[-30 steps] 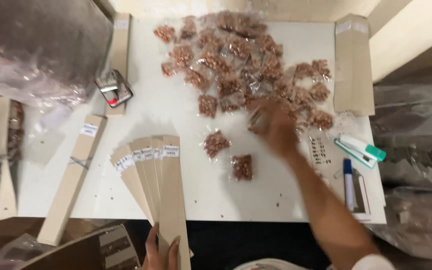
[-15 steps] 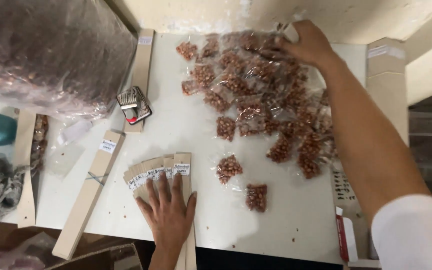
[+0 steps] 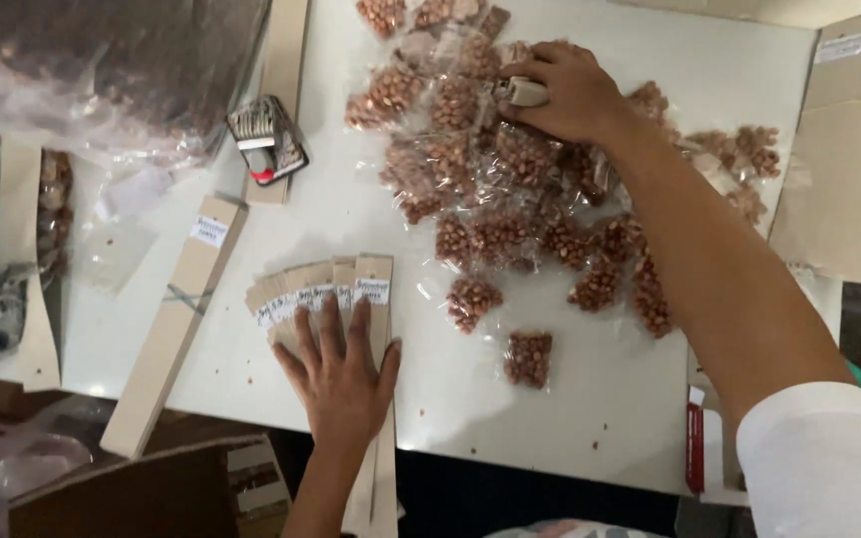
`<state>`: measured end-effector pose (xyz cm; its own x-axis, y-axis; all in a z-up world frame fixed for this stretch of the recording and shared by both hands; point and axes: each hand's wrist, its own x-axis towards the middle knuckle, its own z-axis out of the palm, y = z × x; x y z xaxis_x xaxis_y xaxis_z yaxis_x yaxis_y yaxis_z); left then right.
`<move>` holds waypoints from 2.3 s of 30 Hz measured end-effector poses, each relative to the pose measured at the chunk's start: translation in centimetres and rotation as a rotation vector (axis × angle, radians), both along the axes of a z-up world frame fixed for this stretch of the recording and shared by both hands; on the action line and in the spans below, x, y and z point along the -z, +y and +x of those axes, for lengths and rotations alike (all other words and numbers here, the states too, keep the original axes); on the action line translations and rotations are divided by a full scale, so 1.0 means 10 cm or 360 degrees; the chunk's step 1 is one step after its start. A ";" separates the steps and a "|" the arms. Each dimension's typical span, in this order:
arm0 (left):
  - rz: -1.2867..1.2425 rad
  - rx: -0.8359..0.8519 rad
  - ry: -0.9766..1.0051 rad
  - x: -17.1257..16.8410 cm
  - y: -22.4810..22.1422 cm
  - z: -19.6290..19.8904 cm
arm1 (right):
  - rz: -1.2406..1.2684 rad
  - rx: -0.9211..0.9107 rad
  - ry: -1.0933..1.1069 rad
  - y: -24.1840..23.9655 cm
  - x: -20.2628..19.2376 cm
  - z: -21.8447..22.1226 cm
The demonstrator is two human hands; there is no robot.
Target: Stapling small plastic bags of nuts onto cardboard display strips for retail packaging.
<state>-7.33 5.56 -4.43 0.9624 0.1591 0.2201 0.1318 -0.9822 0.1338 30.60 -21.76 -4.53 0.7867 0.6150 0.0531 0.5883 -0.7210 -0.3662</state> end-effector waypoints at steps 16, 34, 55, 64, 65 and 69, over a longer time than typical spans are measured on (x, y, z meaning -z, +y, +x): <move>0.0177 -0.0077 -0.0116 -0.32 -0.05 -0.92 | 0.0054 0.0194 -0.0410 0.20 -0.10 -4.16; -0.1233 -0.0886 0.0434 -0.27 0.06 -2.15 | 0.0383 -0.0088 -0.0304 -0.37 0.26 -4.72; -0.2782 0.0083 -0.0028 -1.05 -0.45 -0.74 | 0.0954 0.0158 0.0521 0.61 -1.15 -3.61; -0.2561 0.0059 -0.0237 -1.18 -0.42 -0.56 | 0.1322 0.0156 0.0747 0.72 -1.32 -3.50; -0.2476 0.0083 -0.0276 -1.18 -0.42 -0.56 | 0.1339 0.0158 0.0781 0.74 -1.33 -3.50; -0.2331 0.0081 -0.0344 -1.04 -0.39 -0.53 | 0.1415 0.0128 0.0795 0.86 -1.24 -3.43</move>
